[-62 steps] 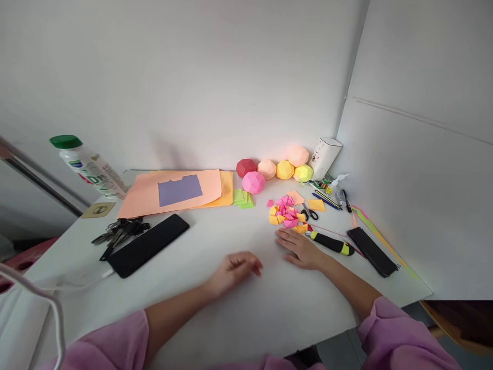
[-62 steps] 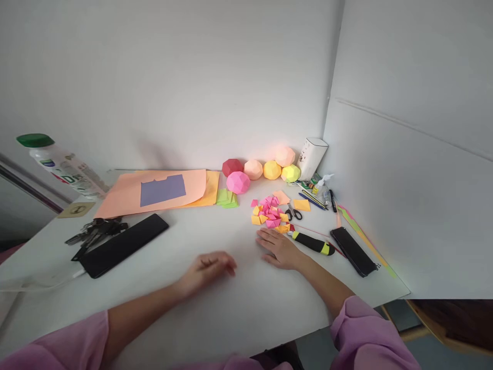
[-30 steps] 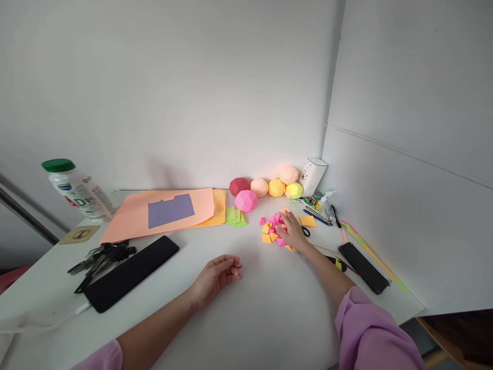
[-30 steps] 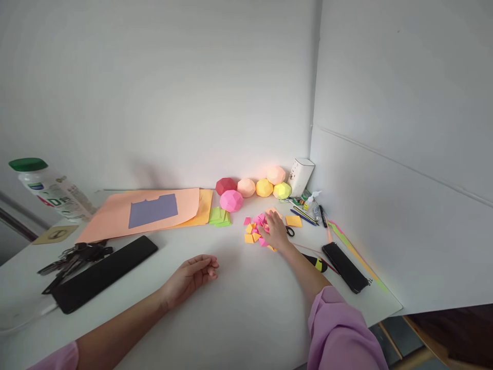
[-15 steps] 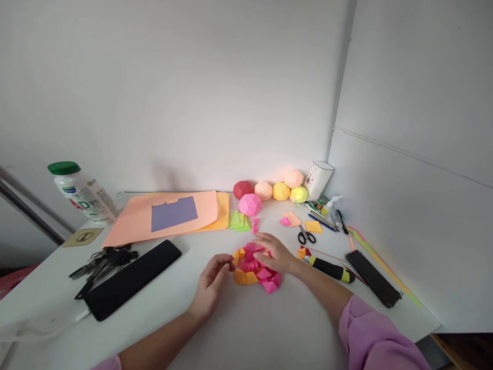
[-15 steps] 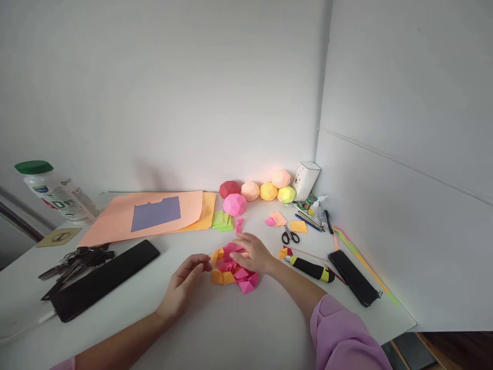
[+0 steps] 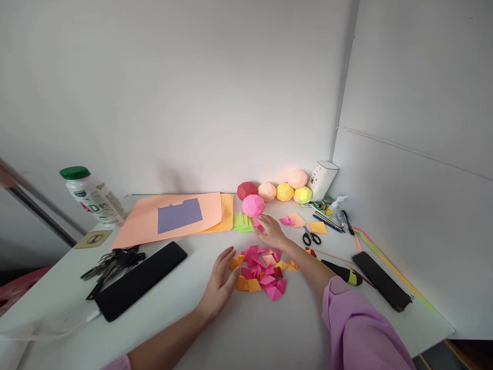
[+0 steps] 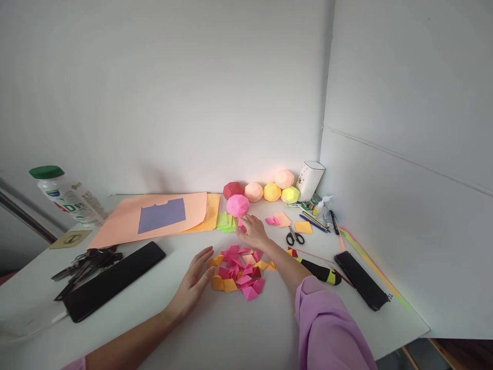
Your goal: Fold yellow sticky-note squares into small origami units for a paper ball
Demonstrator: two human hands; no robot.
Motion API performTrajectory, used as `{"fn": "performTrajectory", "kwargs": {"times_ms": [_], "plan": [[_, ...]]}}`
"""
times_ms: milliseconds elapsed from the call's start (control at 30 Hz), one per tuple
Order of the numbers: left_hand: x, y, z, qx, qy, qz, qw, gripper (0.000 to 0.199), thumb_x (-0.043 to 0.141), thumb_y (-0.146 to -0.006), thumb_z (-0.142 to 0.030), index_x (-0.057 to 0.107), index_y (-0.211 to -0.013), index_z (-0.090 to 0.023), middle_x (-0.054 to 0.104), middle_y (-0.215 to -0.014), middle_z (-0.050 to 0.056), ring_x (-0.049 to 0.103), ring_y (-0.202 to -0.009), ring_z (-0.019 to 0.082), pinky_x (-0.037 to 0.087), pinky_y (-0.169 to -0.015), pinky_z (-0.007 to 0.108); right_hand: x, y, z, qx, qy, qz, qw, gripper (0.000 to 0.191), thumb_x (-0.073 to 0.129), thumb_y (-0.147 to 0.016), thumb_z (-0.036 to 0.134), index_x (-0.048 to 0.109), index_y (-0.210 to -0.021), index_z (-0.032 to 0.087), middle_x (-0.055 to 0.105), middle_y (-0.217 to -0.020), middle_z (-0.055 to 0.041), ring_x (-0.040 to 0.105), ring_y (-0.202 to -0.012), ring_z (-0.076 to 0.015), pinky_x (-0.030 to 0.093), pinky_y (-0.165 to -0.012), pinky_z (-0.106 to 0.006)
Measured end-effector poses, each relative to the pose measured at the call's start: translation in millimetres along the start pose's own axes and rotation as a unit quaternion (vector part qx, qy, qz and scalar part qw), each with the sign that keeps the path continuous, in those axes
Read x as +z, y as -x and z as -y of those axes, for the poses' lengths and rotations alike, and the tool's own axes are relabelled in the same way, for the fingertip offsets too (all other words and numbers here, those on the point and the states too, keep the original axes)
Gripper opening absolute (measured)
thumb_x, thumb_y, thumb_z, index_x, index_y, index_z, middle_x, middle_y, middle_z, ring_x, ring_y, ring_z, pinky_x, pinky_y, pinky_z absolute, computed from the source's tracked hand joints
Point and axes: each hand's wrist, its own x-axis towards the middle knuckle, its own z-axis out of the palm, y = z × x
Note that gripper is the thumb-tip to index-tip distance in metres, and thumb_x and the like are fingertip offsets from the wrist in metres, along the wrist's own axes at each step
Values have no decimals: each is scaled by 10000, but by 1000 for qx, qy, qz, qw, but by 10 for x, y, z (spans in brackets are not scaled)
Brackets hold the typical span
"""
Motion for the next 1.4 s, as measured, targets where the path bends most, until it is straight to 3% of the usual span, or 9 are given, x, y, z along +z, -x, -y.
{"fn": "performTrajectory", "kwargs": {"times_ms": [300, 467, 567, 667, 800, 967, 1067, 1200, 1400], "plan": [[5, 3, 9, 1, 9, 12, 1000, 431, 523, -846, -421, 532, -1240, -247, 397, -1423, 80, 325, -1345, 278, 295, -1100, 455, -29, 116, 147, -46, -12, 38, 998, 451, 370, -938, 423, 593, -1167, 106, 559, -1235, -156, 463, -1213, -271, 367, -1020, -414], [8, 3, 21, -5, 15, 17, 1000, 429, 524, -845, -421, 538, -1238, -250, 398, -1424, 81, 314, -1350, 275, 265, -1113, 463, -226, 357, 65, -98, -73, 33, 992, 395, 342, -952, 411, 582, -1181, 196, 602, -1194, -82, 527, -1140, -217, 422, -959, -351], [1, 6, 7, -14, 17, 16, 1000, 438, 527, -840, -434, 537, -1241, -255, 388, -1430, 75, 286, -1364, 266, 232, -1128, 460, -397, 201, -155, 53, 44, -62, 996, 396, 396, -928, 388, 590, -1192, 165, 498, -1323, -141, 352, -1297, -305, 272, -1066, -473], [-3, 8, -3, -14, 13, 19, 1000, 448, 523, -842, -438, 527, -1251, -256, 375, -1438, 74, 275, -1369, 263, 224, -1131, 462, -430, 52, -279, 120, 53, -23, 991, 420, 357, -944, 372, 582, -1196, 122, 499, -1306, -180, 367, -1284, -329, 292, -1035, -515], [-5, 6, -1, -13, 10, 21, 1000, 453, 509, -851, -439, 514, -1261, -247, 369, -1442, 77, 282, -1364, 267, 235, -1127, 464, -235, 261, -2, 59, 24, 24, 998, 371, 369, -950, 390, 629, -1107, 175, 592, -1210, -110, 490, -1195, -235, 373, -1016, -392], [-11, 31, 6, -8, 3, 19, 1000, 446, 471, -870, -441, 496, -1278, -262, 344, -1458, 72, 282, -1364, 274, 263, -1113, 472, -100, 845, 346, -105, -52, 12, 993, 481, 314, -953, 457, 518, -1276, 165, 431, -1405, -117, 354, -1327, -221, 324, -1081, -381], [-3, 74, 14, 46, -51, 13, 998, 465, 465, -879, -409, 444, -1326, -285, 330, -1466, 68, 267, -1368, 274, 265, -1106, 486, -209, 1028, 177, -5, 5, -51, 999, 470, 349, -937, 438, 538, -1250, 143, 408, -1409, -162, 338, -1326, -293, 281, -1088, -482], [42, 147, 21, 213, -175, 29, 961, 659, 548, -826, -361, 285, -1427, -298, 292, -1494, 95, 214, -1382, 322, 224, -1095, 533, -331, 1114, -154, 196, 79, -31, 977, 553, 378, -919, 449, 483, -1295, 58, 346, -1425, -239, 260, -1353, -382, 256, -1071, -543], [84, 219, 9, 343, -293, 105, 886, 823, 572, -788, -321, 127, -1478, -278, 199, -1539, 111, 117, -1404, 378, 101, -1093, 591, -187, 1134, -41, 204, 70, 10, 976, 609, 401, -891, 535, 450, -1328, 112, 258, -1481, -224, 196, -1368, -415, 247, -1028, -611]]}}
